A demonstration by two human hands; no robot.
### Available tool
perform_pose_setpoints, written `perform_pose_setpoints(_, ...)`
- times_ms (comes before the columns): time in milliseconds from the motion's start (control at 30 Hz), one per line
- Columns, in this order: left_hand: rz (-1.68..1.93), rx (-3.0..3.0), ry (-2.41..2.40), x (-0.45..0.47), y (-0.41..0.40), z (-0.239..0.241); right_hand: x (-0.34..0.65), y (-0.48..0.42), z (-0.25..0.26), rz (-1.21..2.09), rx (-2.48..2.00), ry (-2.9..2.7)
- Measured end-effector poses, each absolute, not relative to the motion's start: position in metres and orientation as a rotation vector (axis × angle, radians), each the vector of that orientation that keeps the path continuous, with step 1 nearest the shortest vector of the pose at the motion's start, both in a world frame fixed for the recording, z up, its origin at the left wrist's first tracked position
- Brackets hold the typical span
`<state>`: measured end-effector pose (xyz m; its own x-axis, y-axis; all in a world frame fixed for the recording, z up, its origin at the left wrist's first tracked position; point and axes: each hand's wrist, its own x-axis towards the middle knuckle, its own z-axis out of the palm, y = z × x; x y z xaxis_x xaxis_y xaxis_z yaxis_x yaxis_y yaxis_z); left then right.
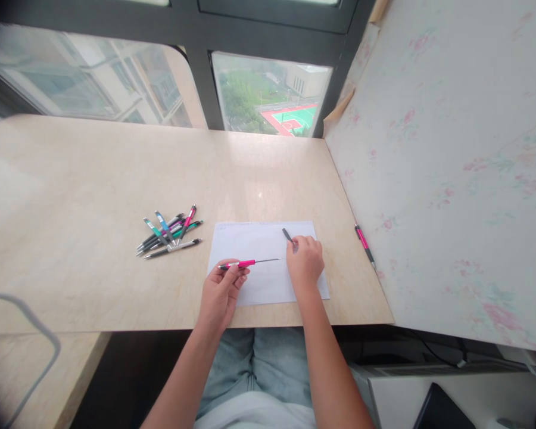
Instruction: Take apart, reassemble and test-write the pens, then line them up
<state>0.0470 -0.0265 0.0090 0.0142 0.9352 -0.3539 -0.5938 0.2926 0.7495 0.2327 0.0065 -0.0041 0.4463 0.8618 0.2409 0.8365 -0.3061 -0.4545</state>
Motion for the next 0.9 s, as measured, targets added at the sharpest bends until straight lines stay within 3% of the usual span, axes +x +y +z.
perform_pose_setpoints(900,1.250,0.476,0.926,0.0462,-0.0252,0.0080,0.2267,0.0027,-0.0053,0.076,-2.274,-1.467)
